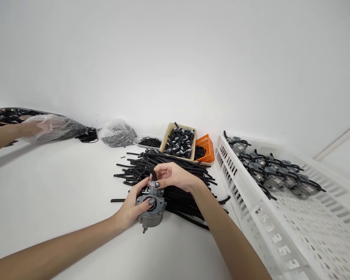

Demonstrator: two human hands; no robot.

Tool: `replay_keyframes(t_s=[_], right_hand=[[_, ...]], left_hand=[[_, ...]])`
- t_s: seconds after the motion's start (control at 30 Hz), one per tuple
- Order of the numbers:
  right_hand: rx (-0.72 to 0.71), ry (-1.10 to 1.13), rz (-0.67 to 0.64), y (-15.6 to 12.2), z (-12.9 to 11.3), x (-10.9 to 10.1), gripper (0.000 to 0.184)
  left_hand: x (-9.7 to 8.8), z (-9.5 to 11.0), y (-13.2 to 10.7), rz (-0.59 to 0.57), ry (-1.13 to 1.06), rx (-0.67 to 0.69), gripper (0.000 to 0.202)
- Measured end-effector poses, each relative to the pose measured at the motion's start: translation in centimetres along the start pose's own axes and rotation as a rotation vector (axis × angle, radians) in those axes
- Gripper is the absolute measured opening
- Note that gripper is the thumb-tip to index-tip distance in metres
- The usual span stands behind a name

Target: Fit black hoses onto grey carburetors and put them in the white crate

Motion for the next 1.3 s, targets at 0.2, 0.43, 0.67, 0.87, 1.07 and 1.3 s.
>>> replay_keyframes(t_s=[0.2, 0.43, 0.67, 0.87, 1.07, 1.3], right_hand=[[0.049, -0.041, 0.086, 0.2, 0.0, 0.1, 0.039], [0.017, 0.06, -0.126, -0.4, 0.2, 0.4, 0.045], [0.017, 0.031, -0.03, 0.0, 0.3, 0.4, 0.051], [-0.05, 0.123, -0.065, 0.1, 0.1, 0.5, 0.039], [-0.034, 0.164, -0.043, 0.0, 0.3, 0.5, 0.041], [0.014, -0.048, -0.025, 0.3, -0.1, 1.0, 0.041]], left_hand=[[-0.1, 0.2, 0.1, 0.029, -0.005, 0.005, 0.045], [-0.1, 0.3, 0.0, 0.026, -0.014, 0.031, 0.058], [-0.2, 0.0, 0.2, 0.038, -0.039, 0.014, 0.061], [-0.2, 0.3, 0.2, 0.022, -0.046, 0.056, 0.059], [-0.5, 0.0, -0.2, 0.097, -0.094, 0.017, 0.059], [-0.5, 0.0, -0.1, 0.1, -0.076, 0.008, 0.058]])
Point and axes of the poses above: each hand's wrist, its own y-axis towards the middle knuckle, its own x-axis out of the palm, z = x × y, the point moved 6 cm from there along y, towards the middle knuckle, and after that the axes turned 11 degrees about -z, right-handed, at the moved point
